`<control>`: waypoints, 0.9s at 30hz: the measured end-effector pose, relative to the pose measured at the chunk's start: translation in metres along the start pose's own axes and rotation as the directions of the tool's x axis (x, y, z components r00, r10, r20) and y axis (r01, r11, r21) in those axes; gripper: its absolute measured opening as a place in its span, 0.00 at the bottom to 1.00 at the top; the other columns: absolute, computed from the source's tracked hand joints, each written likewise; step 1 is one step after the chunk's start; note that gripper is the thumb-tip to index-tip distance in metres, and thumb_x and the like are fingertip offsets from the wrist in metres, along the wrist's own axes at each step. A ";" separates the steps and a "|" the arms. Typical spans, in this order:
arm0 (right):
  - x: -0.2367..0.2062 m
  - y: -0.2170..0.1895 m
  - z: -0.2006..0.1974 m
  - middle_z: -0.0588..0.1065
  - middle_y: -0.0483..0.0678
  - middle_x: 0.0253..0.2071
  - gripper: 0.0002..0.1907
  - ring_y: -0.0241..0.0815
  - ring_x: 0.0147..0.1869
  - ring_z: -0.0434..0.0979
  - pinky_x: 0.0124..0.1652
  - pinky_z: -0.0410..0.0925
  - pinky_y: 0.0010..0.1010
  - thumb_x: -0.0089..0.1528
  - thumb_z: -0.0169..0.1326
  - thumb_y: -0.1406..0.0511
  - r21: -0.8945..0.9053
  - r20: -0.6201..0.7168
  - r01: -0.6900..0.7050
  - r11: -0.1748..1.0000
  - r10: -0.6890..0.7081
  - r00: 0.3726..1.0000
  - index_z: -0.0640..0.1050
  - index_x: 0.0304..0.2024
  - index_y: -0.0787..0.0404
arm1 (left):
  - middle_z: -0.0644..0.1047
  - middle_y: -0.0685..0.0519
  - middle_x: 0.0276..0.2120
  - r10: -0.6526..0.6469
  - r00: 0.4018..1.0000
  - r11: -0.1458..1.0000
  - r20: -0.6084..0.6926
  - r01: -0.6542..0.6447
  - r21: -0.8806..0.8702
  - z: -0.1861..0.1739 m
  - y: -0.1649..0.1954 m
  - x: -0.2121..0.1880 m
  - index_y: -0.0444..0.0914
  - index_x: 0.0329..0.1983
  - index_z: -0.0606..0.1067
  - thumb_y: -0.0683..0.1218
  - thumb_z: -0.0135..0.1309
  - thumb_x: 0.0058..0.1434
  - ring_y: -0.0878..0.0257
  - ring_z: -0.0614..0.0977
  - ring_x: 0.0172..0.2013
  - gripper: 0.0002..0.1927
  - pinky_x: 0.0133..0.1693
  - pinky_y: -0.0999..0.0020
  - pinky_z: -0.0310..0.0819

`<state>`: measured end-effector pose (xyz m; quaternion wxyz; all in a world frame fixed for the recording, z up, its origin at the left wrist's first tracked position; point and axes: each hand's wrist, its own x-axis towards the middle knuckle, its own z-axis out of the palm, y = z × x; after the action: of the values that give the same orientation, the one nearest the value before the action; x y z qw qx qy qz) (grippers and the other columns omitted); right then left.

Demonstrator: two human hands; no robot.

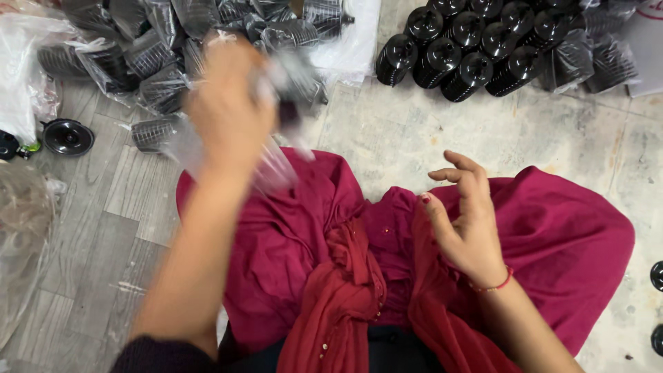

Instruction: The person sits on the floor and packs black plastic parts one at a time into clear plastic bags, twisting the bag closed and placing each bagged part with a pile of finished bags. They repeatedly open a new bag, insert a part, and set the completed bag aside.

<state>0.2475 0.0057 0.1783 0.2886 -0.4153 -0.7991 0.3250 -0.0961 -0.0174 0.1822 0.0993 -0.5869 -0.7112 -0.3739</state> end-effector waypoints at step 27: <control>0.159 0.240 0.011 0.77 0.51 0.60 0.27 0.56 0.55 0.77 0.53 0.71 0.41 0.55 0.70 0.62 -0.589 -0.105 0.014 0.808 -0.093 0.990 0.80 0.57 0.57 | 0.80 0.56 0.32 -0.337 0.324 -0.165 0.884 0.904 -0.394 0.190 0.008 -0.103 0.38 0.46 0.80 0.47 0.56 0.64 0.76 0.60 0.18 0.11 0.19 0.77 0.51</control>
<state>0.2767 0.2445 0.0195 0.2065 -0.4815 -0.8514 0.0267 -0.0026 0.0282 -0.0073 -0.6442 -0.1276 -0.5464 -0.5199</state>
